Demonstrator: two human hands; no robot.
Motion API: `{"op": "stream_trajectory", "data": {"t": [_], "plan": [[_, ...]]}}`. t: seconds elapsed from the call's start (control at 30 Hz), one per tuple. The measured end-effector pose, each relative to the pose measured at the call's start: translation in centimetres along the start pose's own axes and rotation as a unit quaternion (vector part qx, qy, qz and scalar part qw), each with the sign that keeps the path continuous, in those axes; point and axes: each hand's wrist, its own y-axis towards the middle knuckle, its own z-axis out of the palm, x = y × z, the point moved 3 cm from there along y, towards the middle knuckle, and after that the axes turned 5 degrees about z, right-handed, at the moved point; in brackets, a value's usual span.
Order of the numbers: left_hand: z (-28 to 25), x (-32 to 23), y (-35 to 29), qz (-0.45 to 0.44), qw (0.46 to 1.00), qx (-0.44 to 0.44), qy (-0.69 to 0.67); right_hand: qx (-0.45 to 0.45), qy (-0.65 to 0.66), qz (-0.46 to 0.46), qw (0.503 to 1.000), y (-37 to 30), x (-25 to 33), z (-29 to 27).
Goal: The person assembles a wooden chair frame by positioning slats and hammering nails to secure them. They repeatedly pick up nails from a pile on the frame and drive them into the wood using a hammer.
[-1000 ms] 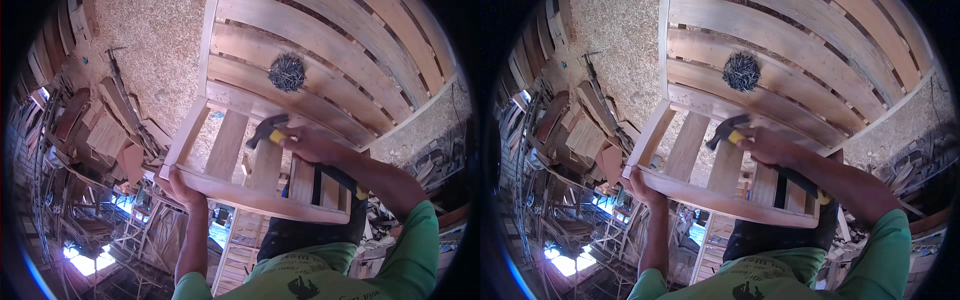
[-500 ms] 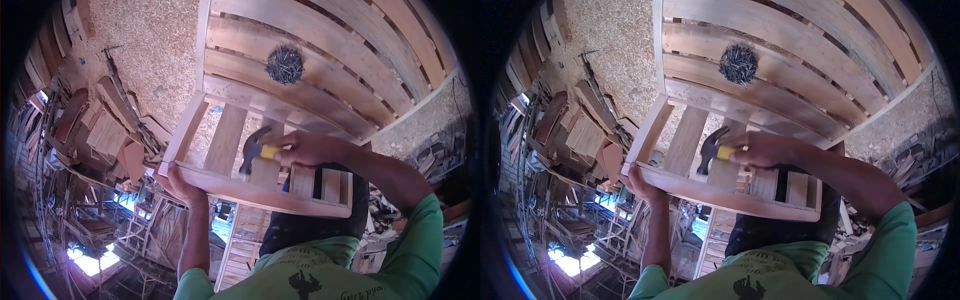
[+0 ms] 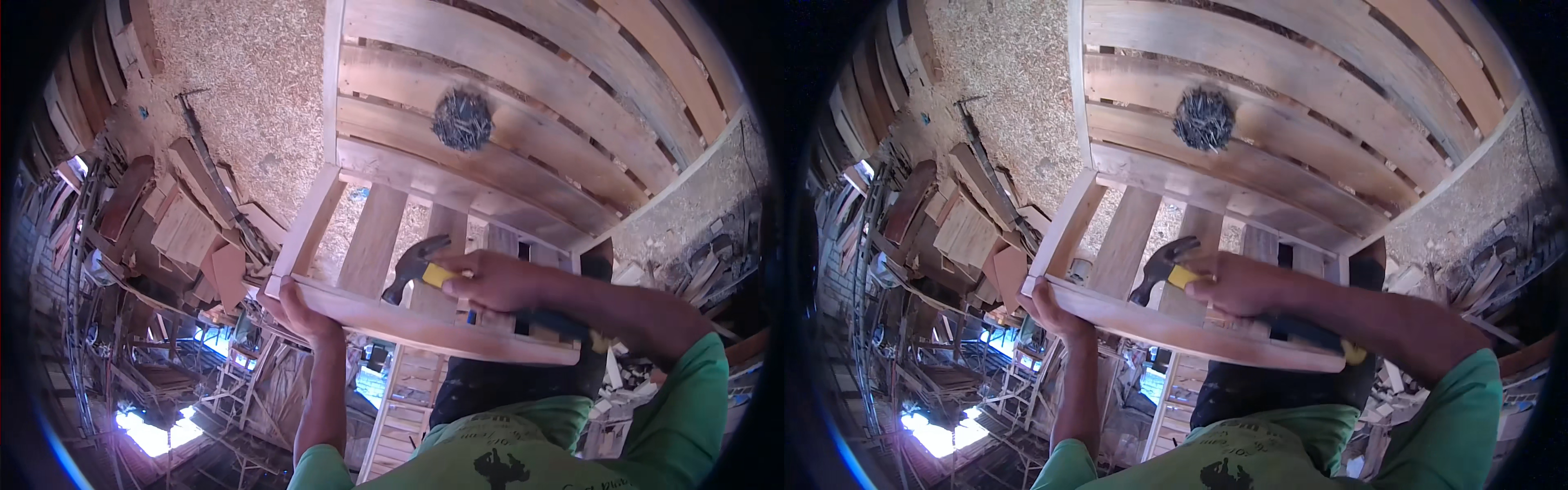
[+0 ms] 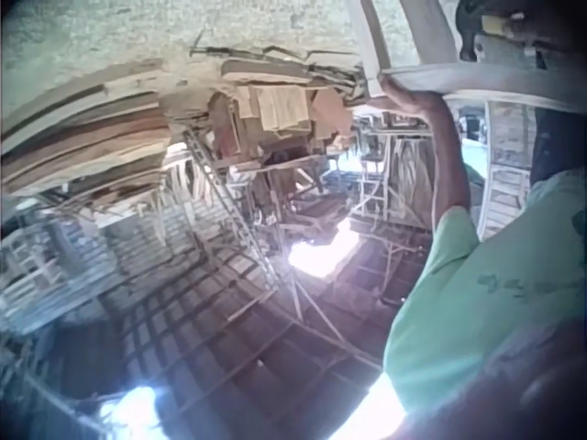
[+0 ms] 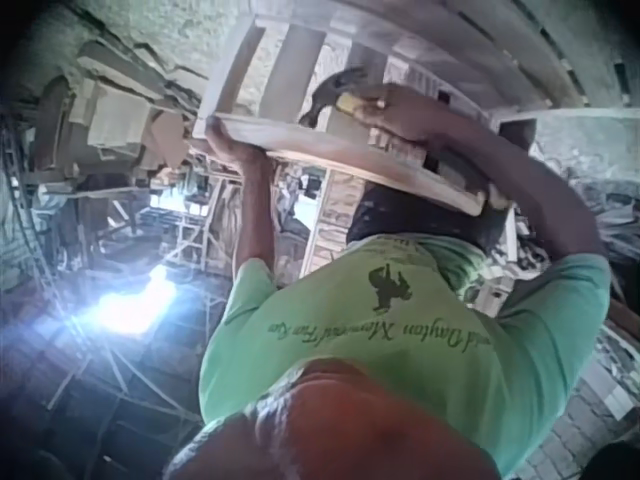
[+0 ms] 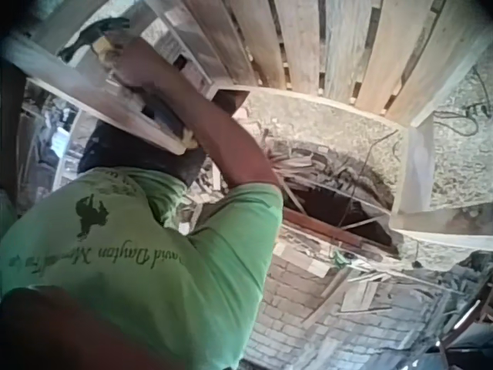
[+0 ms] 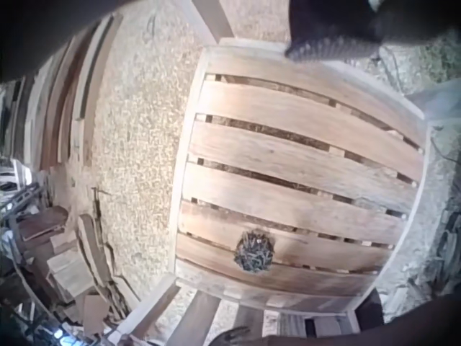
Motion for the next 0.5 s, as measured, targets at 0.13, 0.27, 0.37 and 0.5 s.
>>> {"op": "stream_trajectory", "data": {"t": [0.13,0.27,0.37,0.5], "plan": [[-0.7,0.1,-0.1,-0.017,0.999,-0.006,0.048,-0.044,0.094,0.053,0.993,-0.1,-0.9,-0.3],[-0.4,0.1,-0.3,-0.018,0.999,-0.021,0.024,-0.016,0.031,-0.032,0.999,-1.2,0.4,2.6],[-1.2,1.0,0.2,-0.011,0.998,-0.038,0.048,0.0,0.076,-0.061,0.995,-0.1,-0.8,0.5],[-0.8,0.4,0.1,-0.007,0.998,-0.014,0.053,-0.032,0.049,0.02,0.998,-0.7,-0.8,1.0]]}}
